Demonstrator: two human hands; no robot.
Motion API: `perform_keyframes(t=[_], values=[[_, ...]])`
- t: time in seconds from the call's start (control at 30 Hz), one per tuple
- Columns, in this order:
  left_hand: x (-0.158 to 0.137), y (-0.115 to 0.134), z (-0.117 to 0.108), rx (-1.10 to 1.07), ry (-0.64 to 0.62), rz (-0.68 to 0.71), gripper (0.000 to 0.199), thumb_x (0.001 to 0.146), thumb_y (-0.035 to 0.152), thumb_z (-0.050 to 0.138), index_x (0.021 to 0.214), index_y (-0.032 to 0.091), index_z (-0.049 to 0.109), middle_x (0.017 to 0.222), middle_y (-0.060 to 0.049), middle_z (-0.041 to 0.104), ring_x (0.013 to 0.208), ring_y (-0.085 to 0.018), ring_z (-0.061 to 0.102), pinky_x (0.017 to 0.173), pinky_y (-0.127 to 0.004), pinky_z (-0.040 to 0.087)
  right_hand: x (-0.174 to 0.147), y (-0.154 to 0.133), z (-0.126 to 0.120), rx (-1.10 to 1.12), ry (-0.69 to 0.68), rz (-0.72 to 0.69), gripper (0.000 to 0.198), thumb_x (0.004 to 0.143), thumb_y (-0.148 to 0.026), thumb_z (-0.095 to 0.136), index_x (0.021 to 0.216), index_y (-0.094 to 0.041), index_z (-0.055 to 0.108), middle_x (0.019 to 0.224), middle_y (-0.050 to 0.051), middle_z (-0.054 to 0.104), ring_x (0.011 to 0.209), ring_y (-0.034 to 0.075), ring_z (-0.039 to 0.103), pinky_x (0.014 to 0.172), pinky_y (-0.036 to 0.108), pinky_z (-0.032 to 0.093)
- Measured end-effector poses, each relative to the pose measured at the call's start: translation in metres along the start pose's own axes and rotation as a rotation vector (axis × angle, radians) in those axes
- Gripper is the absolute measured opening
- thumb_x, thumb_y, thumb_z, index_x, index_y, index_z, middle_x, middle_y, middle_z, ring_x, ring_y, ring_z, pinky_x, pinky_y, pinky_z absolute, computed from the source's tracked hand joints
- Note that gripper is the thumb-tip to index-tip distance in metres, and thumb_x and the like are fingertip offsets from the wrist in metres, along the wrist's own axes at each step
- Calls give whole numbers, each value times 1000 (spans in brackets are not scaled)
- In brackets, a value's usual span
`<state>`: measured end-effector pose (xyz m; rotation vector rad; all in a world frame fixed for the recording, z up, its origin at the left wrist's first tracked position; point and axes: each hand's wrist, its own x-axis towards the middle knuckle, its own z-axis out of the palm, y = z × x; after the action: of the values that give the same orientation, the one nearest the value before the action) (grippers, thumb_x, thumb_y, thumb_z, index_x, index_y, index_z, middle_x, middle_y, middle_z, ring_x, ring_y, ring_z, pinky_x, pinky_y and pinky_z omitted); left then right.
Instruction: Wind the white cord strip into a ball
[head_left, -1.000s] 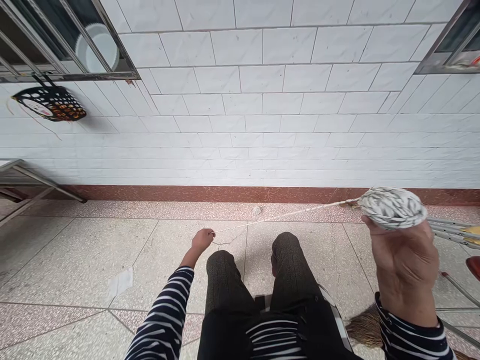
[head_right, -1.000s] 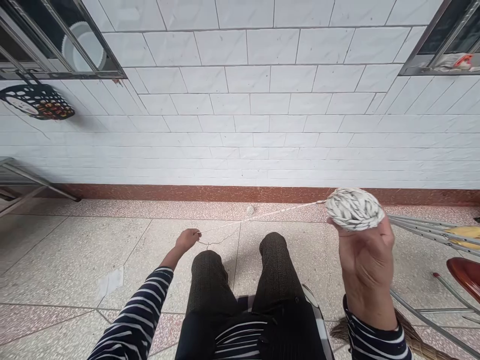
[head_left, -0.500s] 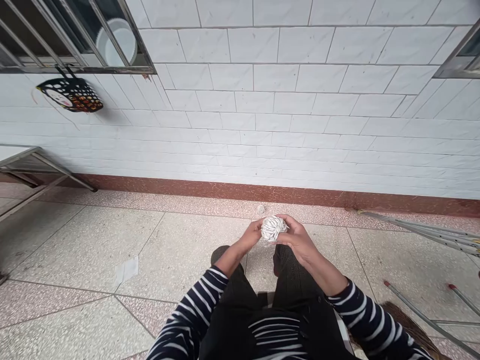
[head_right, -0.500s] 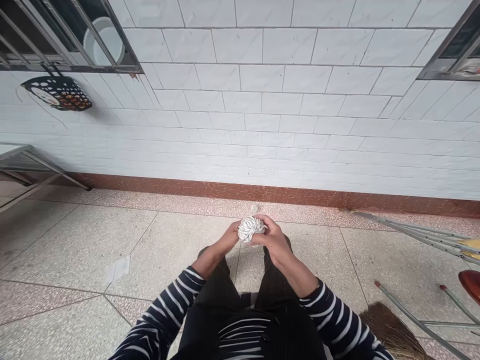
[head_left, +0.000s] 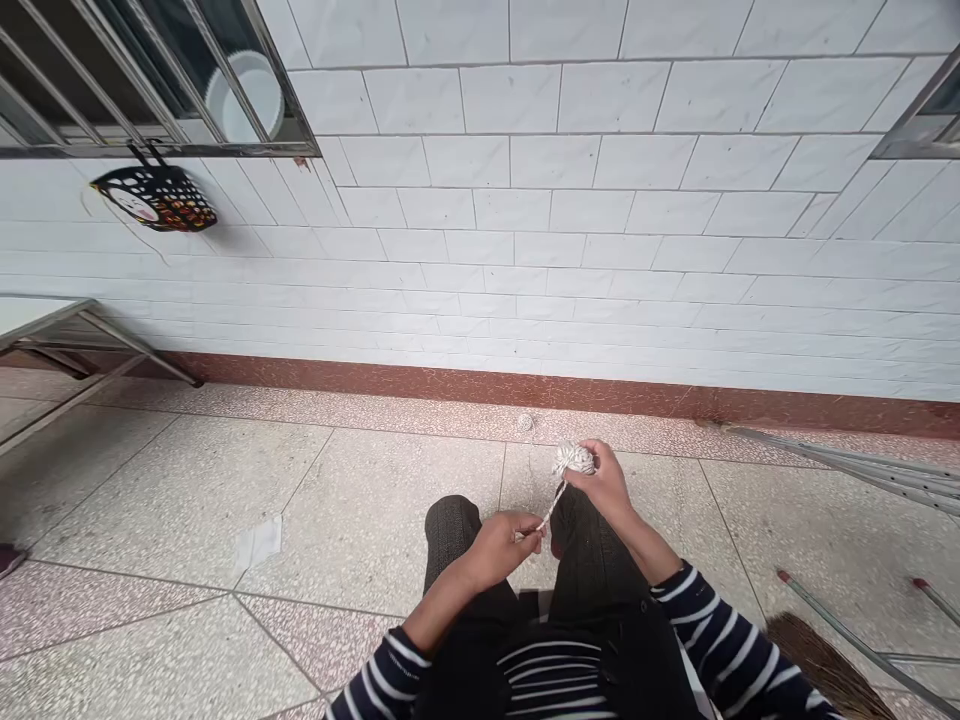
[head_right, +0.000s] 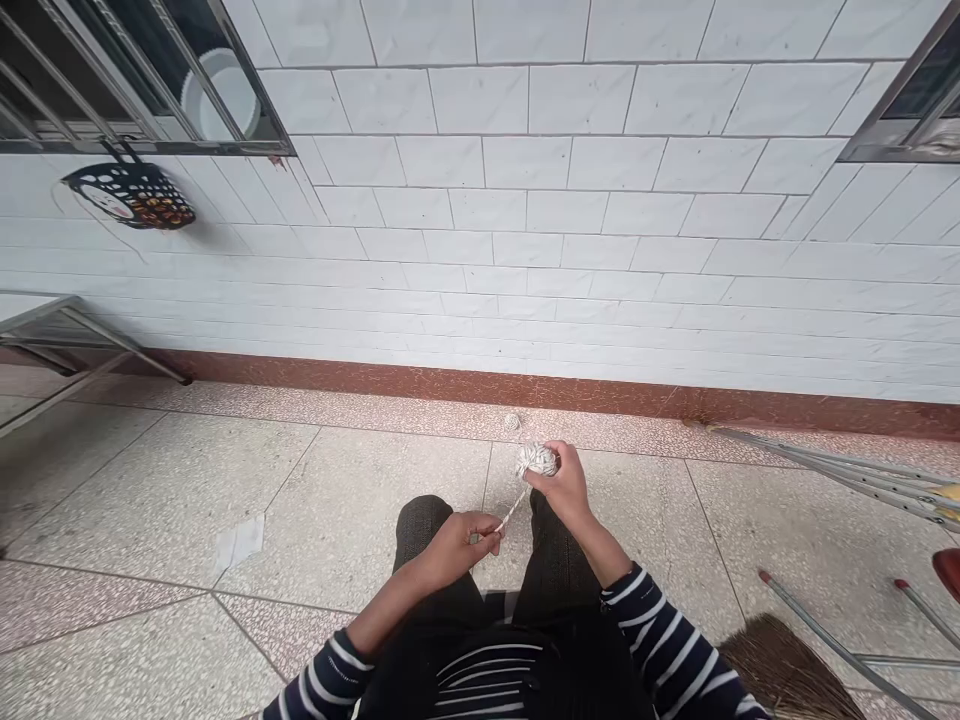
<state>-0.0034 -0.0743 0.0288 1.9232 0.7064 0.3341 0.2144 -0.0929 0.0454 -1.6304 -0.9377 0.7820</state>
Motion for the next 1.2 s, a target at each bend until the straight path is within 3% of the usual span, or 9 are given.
perform_keyframes(t=[0.17,0.33,0.43,0.6,0.87,1.07,1.2], values=[[5,3,-21,330,107,105,22,93,26,54,84,23,74,75,-2,72,68,-16,62,110,-42,35,-19,28,25,15,-157,92,46,46,-18,73,91,-23,65,97,2,53,100,29,53,93,42,44],[13,-3,-29,549,94,241,29,97,20,45,92,22,73,76,-4,70,76,-17,65,117,-47,26,-47,38,30,192,-476,351,47,51,-20,68,98,-19,67,86,2,61,81,25,61,67,39,54],[14,-16,-22,555,100,267,27,99,22,45,95,21,72,82,-4,72,81,-17,66,117,-46,28,-61,37,21,312,-564,456,50,56,-21,67,106,-21,65,94,2,64,87,23,63,70,36,56],[9,-36,-4,456,154,203,25,101,28,46,99,19,69,89,-3,73,85,-15,67,113,-43,33,-74,35,12,463,-586,565,51,54,-17,66,105,-21,64,99,3,64,91,22,63,75,36,56],[4,-42,8,291,150,39,27,100,23,43,92,19,69,89,-2,73,86,-15,66,111,-39,35,-82,34,17,583,-569,602,45,53,-13,67,97,-21,64,97,2,64,87,21,64,74,36,56],[1,-41,11,211,206,-81,30,96,28,44,87,17,71,84,-6,71,85,-18,62,86,-29,46,-85,33,17,629,-578,563,43,56,-16,74,98,-20,67,97,4,66,87,22,65,75,38,57],[1,-36,22,147,137,-78,24,90,24,51,82,15,72,81,-5,72,80,-17,62,76,-24,45,-85,35,18,646,-540,538,46,55,-13,73,100,-21,66,93,1,65,86,20,62,75,35,56]])
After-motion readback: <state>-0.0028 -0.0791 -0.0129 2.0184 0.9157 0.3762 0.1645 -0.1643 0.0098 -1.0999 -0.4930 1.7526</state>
